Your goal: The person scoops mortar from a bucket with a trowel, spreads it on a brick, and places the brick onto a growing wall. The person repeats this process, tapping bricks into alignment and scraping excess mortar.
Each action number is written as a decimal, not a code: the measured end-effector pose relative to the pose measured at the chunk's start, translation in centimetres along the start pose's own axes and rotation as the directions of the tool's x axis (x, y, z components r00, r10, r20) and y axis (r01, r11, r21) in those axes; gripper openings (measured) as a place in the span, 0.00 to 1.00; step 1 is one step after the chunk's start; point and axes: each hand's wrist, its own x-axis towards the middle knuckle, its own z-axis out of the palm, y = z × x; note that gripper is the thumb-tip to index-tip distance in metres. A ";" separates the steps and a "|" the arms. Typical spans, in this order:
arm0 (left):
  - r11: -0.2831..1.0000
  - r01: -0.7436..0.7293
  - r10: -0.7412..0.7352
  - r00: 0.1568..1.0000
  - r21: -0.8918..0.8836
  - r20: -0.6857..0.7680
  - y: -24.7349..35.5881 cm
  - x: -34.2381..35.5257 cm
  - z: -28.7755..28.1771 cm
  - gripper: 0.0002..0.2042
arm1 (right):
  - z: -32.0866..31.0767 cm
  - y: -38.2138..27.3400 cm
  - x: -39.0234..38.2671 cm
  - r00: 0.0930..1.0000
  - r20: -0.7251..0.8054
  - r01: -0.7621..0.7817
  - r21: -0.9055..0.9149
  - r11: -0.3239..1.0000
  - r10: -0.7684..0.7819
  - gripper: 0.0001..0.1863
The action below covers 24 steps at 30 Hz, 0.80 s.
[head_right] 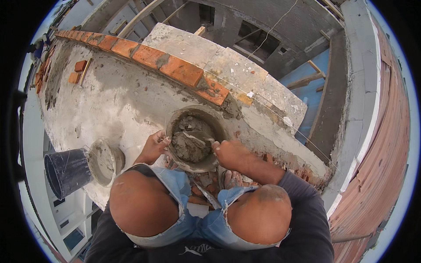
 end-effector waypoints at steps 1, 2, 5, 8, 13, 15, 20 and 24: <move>1.000 0.006 -0.006 1.000 0.005 0.004 0.5 -0.4 0.4 0.14 | 0.4 0.8 -1.1 0.999 -0.034 0.022 -0.031 0.999 -0.023 0.15; 1.000 -0.003 0.003 1.000 0.010 0.000 1.1 -0.7 0.7 0.15 | 0.8 1.4 -2.0 0.998 0.048 -0.044 -0.003 0.999 0.044 0.16; 0.999 -0.007 0.011 0.995 -0.038 0.097 2.6 -0.7 2.4 0.19 | 2.7 3.3 -3.2 0.993 0.040 -0.113 0.209 0.971 0.107 0.19; 0.999 -0.034 0.029 0.983 0.024 0.184 4.2 -0.1 3.6 0.22 | 5.9 3.9 -2.3 0.992 -0.070 -0.058 0.472 0.880 0.103 0.24; 0.998 -0.028 0.012 0.968 0.062 0.251 4.8 -0.1 3.9 0.24 | 7.6 8.0 -4.1 0.975 0.039 -0.220 0.245 0.944 0.217 0.26; 0.999 -0.020 0.008 0.974 0.049 0.228 4.3 -0.2 4.2 0.24 | 8.6 8.2 -4.1 0.981 0.028 -0.192 0.287 0.939 0.193 0.25; 0.985 -0.045 0.004 0.971 0.168 0.238 3.2 0.5 4.9 0.28 | 13.8 3.6 -1.0 0.996 -0.075 0.079 0.652 0.755 -0.039 0.22; 0.993 0.000 -0.025 0.977 0.119 0.210 2.3 -0.8 4.6 0.27 | 15.1 3.3 -3.8 0.976 -0.196 0.032 0.555 0.832 0.094 0.23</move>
